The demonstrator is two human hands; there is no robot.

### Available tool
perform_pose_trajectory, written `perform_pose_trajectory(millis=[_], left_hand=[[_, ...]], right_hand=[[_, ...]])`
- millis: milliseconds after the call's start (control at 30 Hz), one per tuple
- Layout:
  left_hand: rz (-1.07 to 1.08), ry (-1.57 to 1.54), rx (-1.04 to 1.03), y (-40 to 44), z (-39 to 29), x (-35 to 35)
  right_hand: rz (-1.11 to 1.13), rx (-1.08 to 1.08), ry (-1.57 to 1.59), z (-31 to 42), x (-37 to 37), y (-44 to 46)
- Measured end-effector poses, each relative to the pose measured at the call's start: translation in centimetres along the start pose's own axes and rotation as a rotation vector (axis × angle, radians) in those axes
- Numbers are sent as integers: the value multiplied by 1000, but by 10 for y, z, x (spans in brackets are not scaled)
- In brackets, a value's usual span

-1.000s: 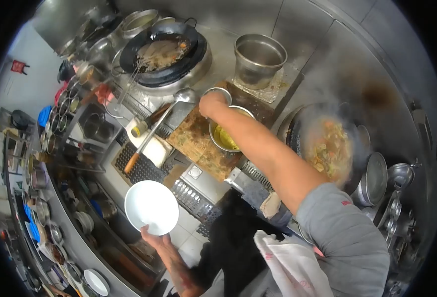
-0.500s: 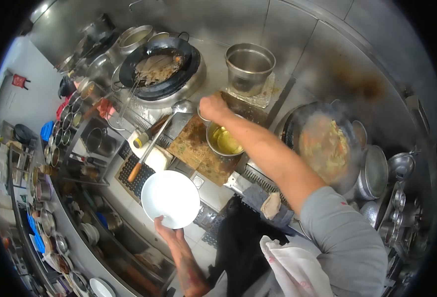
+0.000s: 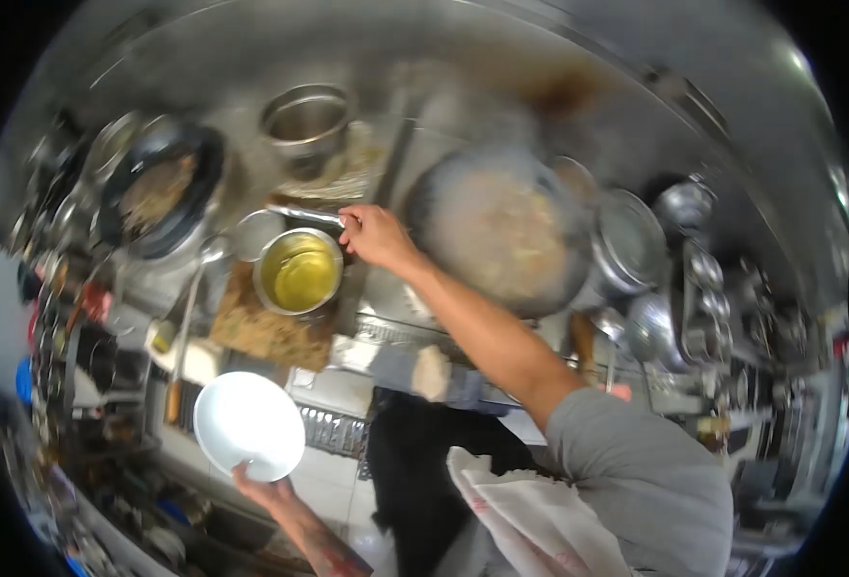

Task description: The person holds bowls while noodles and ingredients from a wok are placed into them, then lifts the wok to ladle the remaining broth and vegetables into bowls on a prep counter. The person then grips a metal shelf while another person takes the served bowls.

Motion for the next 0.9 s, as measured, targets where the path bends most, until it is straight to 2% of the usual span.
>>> perform_pose_trajectory(millis=[33,100,133,200,267,333,400,433,500,533,600,733,800,900], left_hand=[[-23,-6,15,-11,1,-11],[-40,-12,23,-26,7,-25],[18,-43,17,-33,12,-31],[66,-44,14,-46,17,-32],[98,15,15,-49,27,-37],[83,11,28,-64,38,-43],[190,38,23,-84,50,-52],[207,59,29,-94,55,-54],[175,103,43,-100,67,-47],[153,136,61,-108,70,-48],[124,82,49,-127,75,-50],[116,78,55,-135,72,-35],[99,48,55,-132,66,-32],[135,70,14,-131,58,-31]], right_hand=[[-38,-19,-15,-1,30,-37],[-9,-95,216,2,94,-103],[-19,-91,215,1,122,-112],[61,-264,189,-10,172,-134],[-126,147,-533,-8,237,-140],[-23,26,-714,-28,298,-126],[4,-75,-945,-20,331,-132],[15,-76,-937,-33,344,-129],[65,72,-1277,-67,362,-118],[81,68,-1267,-85,368,-113],[90,265,-1462,-99,373,-103],[136,242,-1509,-107,359,-92],[236,164,-1471,-129,344,-77],[182,209,-1424,-170,312,-53]])
Point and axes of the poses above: each hand's wrist, its own y-axis towards the middle knuckle, its own x-axis out of the back of the hand, z = x × y, the point moved 1 cm from there along y, towards the middle knuckle, and after that the axes turned 6 degrees about y, right-handed, at the moved point
